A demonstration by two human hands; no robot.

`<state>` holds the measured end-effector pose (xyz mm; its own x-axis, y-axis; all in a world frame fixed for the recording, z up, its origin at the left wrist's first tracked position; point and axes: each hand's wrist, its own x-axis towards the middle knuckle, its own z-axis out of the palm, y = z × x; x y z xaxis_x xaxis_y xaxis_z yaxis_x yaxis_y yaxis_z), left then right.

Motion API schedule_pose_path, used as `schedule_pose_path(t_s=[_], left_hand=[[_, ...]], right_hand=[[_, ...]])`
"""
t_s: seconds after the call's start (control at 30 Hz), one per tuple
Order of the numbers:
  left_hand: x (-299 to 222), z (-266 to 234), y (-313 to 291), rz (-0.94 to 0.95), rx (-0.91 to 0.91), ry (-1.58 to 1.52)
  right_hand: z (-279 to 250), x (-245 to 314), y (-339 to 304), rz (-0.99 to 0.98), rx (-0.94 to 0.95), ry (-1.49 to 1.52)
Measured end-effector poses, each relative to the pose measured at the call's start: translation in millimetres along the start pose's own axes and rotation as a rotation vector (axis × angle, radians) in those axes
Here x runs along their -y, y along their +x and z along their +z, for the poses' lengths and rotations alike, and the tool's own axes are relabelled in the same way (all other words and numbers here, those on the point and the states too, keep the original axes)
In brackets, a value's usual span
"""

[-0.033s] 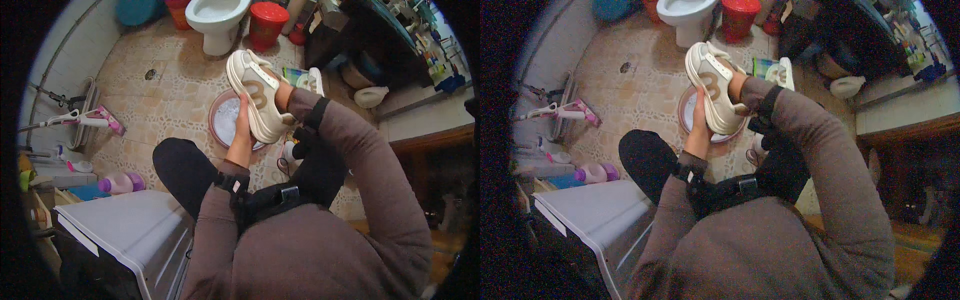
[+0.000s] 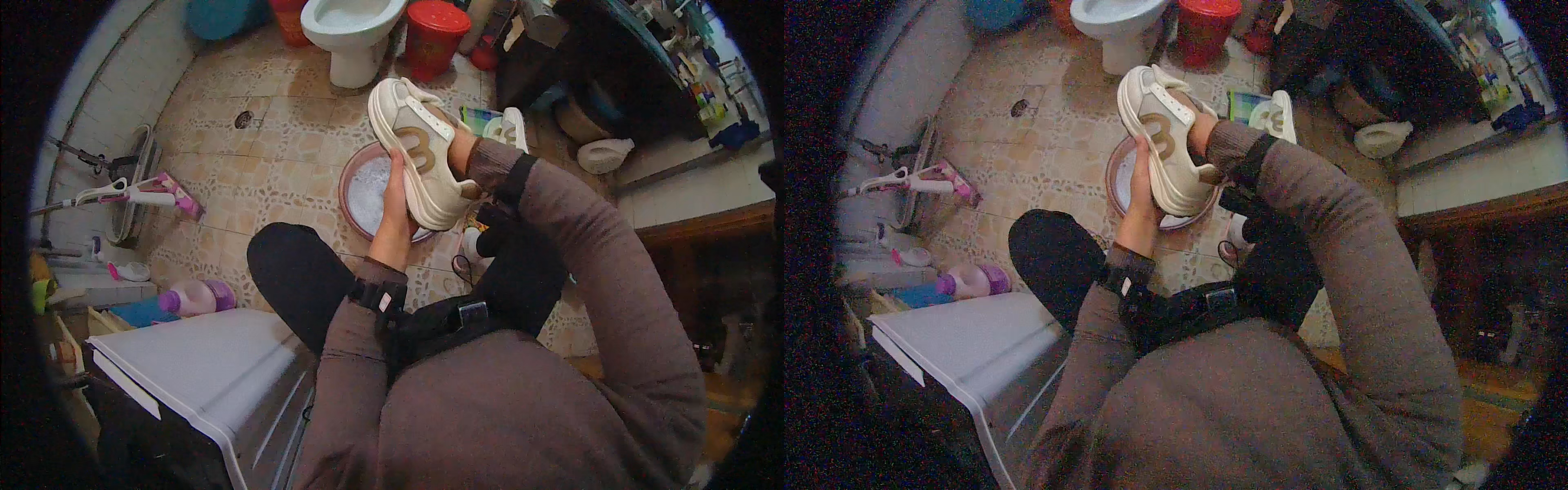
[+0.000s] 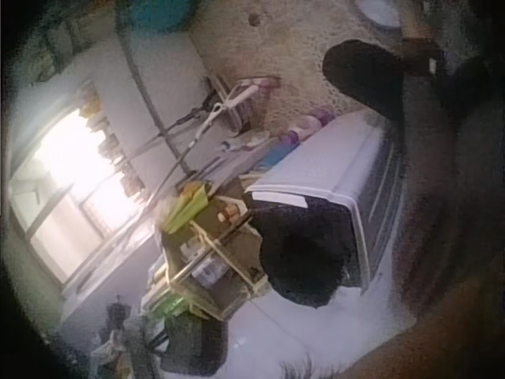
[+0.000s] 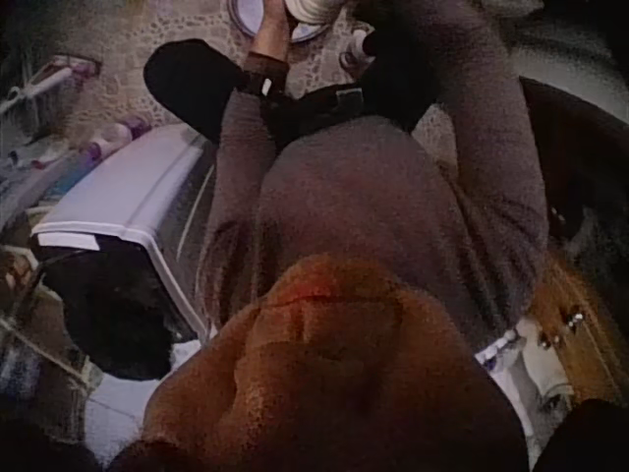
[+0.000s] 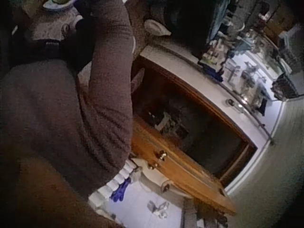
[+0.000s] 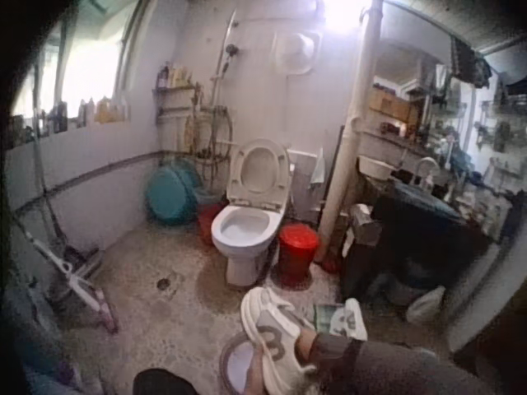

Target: The person scrubs a pair of white sneakers by hand in a basin of soapy water, using a brush to clean the soles and uppers. The person rinses the shoes and places them on a nearby drying rack.

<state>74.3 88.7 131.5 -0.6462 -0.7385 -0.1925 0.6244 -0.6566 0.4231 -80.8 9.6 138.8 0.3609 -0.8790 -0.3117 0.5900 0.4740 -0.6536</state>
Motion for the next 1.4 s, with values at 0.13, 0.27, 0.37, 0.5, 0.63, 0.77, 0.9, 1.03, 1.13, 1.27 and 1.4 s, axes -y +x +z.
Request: schedule_pose_path(t_s=[0.13,0.27,0.37,0.5,0.63,0.77,0.9,1.03,1.13,1.27,1.4], left_hand=[[0,3,-1,0.033,0.002,-0.027],[0,9,-2,0.062,-0.050,-0.019],[-3,7,-2,0.086,-0.032,0.019],[-13,0,-2,0.052,-0.021,0.063],[-19,2,-4,0.105,-0.102,0.184],[-23,11,-14,0.156,-0.075,0.222],[-26,12,-18,0.164,-0.065,0.310],[-27,3,-8,0.097,-0.085,0.337],[-26,-4,2,0.140,-0.089,0.349],[-25,-7,4,0.126,-0.036,0.373],[-25,-4,1,0.063,-0.063,0.360]], right_hand=[[-19,2,11,-0.110,0.382,-0.048],[-31,2,13,-0.285,0.504,-0.336],[-34,-4,11,-0.135,0.723,0.089],[-30,-10,4,-0.119,0.532,0.057],[-23,-13,-3,-0.121,0.431,0.033],[-15,-15,-10,-0.131,0.364,0.010],[-8,-17,-17,-0.151,0.326,-0.004],[-5,-19,-20,-0.165,0.295,-0.017],[-5,-21,-23,-0.176,0.283,-0.020],[-3,-20,-26,-0.186,0.270,-0.034],[2,-22,-33,-0.198,0.249,-0.065]])
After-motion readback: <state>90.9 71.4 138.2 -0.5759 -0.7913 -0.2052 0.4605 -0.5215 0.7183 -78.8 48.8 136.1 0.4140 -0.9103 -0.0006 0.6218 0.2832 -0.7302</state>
